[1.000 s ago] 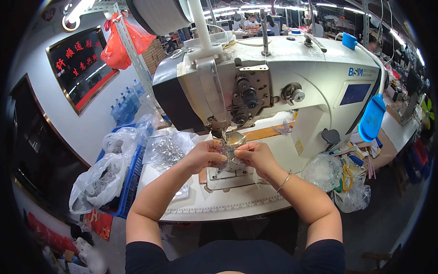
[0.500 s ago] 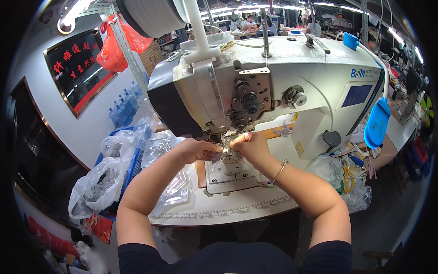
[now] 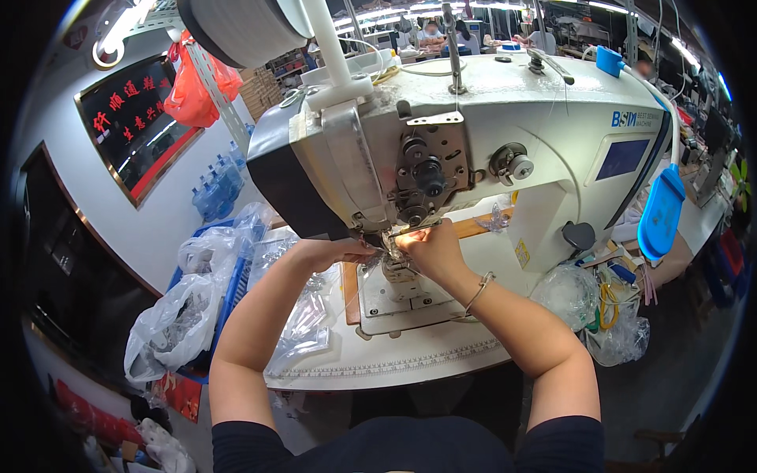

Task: The person operates an industrial sewing machine to stitch small, silver, star-shaped fabric pieces. They repeatedly pick up a piece, feed it under the presser foot, sew a short seam, and then use scissors to trim the excess thread. The finished items are placed on the table surface.

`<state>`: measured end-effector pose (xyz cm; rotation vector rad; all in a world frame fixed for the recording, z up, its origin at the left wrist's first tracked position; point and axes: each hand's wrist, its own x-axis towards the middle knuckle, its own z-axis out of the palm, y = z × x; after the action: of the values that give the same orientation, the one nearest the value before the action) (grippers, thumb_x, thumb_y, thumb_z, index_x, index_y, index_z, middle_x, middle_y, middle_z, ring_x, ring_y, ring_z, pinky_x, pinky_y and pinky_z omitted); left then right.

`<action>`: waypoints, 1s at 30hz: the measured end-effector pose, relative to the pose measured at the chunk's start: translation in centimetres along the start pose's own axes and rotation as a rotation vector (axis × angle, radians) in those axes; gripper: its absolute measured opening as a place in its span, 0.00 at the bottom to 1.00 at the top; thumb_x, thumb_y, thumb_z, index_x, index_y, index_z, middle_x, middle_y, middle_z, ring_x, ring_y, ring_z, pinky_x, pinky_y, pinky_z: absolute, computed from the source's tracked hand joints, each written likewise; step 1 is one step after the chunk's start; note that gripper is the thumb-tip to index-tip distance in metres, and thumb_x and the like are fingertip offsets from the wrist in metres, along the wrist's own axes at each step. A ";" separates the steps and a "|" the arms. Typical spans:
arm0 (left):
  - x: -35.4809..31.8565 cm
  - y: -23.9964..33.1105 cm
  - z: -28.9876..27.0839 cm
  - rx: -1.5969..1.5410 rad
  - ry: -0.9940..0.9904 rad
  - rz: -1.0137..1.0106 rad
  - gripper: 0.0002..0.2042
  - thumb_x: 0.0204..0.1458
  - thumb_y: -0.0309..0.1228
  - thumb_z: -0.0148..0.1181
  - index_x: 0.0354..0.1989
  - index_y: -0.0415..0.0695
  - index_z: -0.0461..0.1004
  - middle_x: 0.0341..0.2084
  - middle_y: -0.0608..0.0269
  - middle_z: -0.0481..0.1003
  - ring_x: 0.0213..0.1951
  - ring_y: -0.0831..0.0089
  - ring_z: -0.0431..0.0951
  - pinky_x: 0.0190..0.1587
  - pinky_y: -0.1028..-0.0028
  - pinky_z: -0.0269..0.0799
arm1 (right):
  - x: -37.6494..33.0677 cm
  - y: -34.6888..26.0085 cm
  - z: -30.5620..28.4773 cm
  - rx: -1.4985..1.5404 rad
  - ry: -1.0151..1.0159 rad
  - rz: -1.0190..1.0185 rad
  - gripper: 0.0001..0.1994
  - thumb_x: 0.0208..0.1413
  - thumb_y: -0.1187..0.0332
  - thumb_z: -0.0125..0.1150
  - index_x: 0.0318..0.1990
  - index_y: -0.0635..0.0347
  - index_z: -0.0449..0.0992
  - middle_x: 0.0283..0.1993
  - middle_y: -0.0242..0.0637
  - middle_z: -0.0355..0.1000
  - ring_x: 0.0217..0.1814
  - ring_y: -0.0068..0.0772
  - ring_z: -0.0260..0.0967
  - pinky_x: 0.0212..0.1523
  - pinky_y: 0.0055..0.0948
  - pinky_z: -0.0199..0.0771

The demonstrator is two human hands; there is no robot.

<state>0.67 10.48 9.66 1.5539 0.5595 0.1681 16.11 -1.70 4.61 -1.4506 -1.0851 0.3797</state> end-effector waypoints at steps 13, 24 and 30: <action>-0.6 0.5 0.2 0.157 -0.040 0.111 0.18 0.46 0.20 0.60 0.47 0.41 0.68 0.37 0.61 0.72 0.37 0.71 0.75 0.39 0.73 0.77 | 0.0 0.1 -0.4 0.016 -0.012 -0.038 0.12 0.37 0.77 0.54 0.11 0.62 0.57 0.10 0.23 0.54 0.15 0.14 0.46 0.15 0.23 0.48; 0.7 -3.0 -1.1 -0.215 0.033 -0.079 0.15 0.44 0.16 0.58 0.41 0.42 0.70 0.31 0.64 0.71 0.35 0.72 0.75 0.39 0.68 0.75 | 0.1 0.5 -0.3 -0.057 -0.058 -0.032 0.13 0.37 0.75 0.51 0.12 0.62 0.53 0.10 0.29 0.49 0.16 0.18 0.44 0.16 0.27 0.47; 0.5 -2.1 -0.4 -0.229 0.075 -0.068 0.15 0.42 0.14 0.58 0.40 0.41 0.70 0.28 0.67 0.70 0.34 0.72 0.75 0.39 0.68 0.75 | 0.2 0.2 -0.4 -0.049 -0.061 -0.025 0.11 0.37 0.76 0.50 0.14 0.64 0.54 0.11 0.30 0.50 0.17 0.19 0.44 0.17 0.27 0.47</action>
<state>0.44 11.02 7.57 1.3094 0.6288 0.2316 16.62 -1.81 4.56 -1.4754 -1.1678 0.3842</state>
